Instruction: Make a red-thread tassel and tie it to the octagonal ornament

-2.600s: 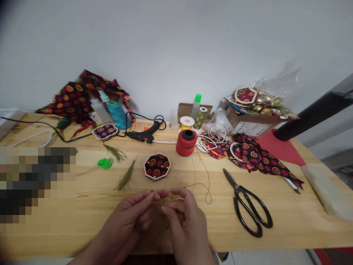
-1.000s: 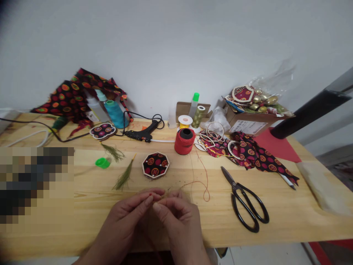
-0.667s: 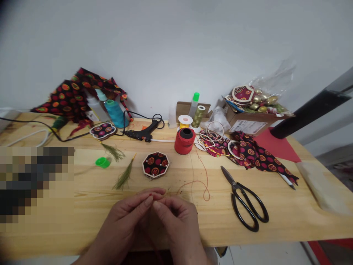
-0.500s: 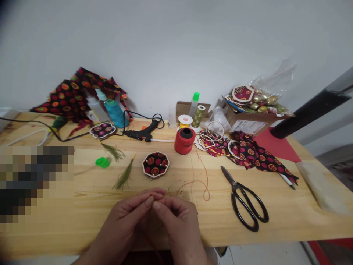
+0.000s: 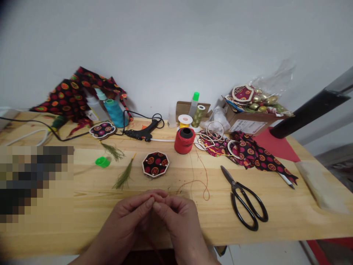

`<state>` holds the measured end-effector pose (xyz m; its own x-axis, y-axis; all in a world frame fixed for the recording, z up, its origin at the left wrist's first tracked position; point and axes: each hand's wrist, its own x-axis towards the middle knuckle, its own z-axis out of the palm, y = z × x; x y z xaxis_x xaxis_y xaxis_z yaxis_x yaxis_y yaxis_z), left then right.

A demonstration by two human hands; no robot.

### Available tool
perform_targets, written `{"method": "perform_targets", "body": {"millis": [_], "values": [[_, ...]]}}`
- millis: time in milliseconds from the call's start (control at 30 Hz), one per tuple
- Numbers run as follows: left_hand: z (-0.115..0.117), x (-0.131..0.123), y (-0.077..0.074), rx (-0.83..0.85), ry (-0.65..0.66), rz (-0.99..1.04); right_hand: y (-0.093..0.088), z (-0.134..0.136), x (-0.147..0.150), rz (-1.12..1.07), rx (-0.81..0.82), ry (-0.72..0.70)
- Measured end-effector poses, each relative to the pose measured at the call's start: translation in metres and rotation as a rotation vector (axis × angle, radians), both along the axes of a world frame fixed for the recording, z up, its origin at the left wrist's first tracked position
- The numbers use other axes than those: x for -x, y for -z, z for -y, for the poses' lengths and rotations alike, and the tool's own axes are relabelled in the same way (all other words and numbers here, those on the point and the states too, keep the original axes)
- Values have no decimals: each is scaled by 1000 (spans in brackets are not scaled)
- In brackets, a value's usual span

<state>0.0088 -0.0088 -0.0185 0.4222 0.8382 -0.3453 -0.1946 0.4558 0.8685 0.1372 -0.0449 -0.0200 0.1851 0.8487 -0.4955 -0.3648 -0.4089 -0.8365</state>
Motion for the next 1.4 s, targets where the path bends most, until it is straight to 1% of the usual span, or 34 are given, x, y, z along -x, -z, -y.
{"method": "perform_targets", "body": {"millis": [67,133,200,300,367,467,633,700,800,900,1000,1167,1300,1400], "values": [[1,0,-1,12,1,-18,0,1,-1,14,25,-19],[1,1,-1,26,-2,-32,-2,2,-4,89,12,-64],[1,0,-3,19,-11,-64,-8,2,-9,240,-68,-88],[-1,-1,-5,-33,-17,-121,-18,-1,-20,476,-244,-55],[-1,-1,-8,-79,22,-156,-23,-5,-28,526,-339,-89],[-1,-2,-11,-115,116,-174,-26,-13,-37,462,-399,-233],[4,-2,-8,5,255,-151,-24,-21,-47,257,-374,-472],[6,-1,-5,33,283,-151,-23,-22,-50,222,-377,-532],[7,-1,-4,33,298,-157,-24,-24,-52,230,-400,-585],[6,-1,-6,26,321,-173,-24,-26,-52,226,-380,-586],[6,-1,-8,35,331,-147,-24,-26,-50,242,-369,-554],[7,-1,-8,67,308,-9,-25,-23,-45,306,-340,-490],[8,-2,-6,147,276,132,-25,-20,-43,345,-299,-454],[8,-3,-5,184,250,180,-23,-19,-42,348,-280,-428]]}}
